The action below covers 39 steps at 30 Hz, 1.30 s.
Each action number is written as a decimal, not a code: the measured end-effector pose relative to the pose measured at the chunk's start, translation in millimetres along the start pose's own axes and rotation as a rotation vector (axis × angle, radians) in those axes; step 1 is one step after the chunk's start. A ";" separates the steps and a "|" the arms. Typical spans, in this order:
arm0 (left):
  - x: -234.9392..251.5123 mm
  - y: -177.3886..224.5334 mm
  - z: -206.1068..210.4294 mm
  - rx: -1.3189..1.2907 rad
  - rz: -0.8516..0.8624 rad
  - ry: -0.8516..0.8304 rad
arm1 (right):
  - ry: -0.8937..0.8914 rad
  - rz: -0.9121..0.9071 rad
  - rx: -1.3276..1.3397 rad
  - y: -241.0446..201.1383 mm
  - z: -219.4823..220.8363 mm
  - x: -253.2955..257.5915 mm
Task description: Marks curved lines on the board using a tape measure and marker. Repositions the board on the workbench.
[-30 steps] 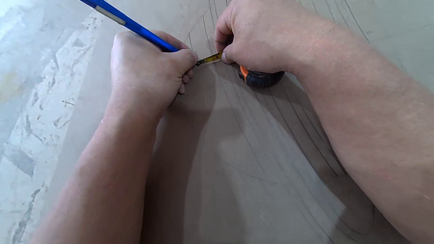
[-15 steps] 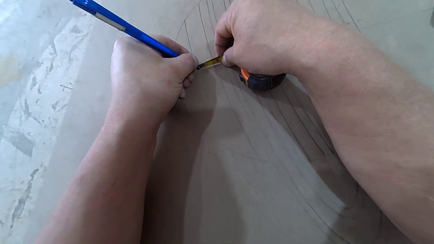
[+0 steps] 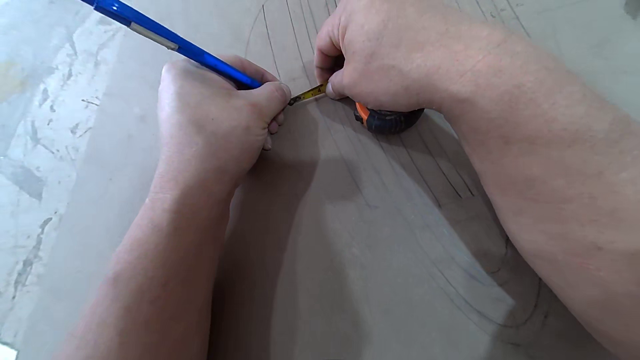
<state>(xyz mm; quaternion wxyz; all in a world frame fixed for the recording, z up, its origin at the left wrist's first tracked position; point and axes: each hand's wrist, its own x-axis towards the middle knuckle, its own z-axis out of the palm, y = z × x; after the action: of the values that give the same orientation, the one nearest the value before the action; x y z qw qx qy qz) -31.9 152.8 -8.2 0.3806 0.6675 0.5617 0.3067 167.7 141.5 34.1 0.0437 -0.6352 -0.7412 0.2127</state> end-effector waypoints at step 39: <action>-97.0 8.2 19.2 0.026 0.018 0.054 | -0.051 -0.094 -0.024 -1.2 14.4 -77.0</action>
<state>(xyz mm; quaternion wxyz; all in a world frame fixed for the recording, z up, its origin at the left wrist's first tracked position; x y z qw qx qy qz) -29.2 53.6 -9.4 0.3539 0.6690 0.5695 0.3208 176.4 63.7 37.3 0.0272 -0.5947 -0.7735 0.2176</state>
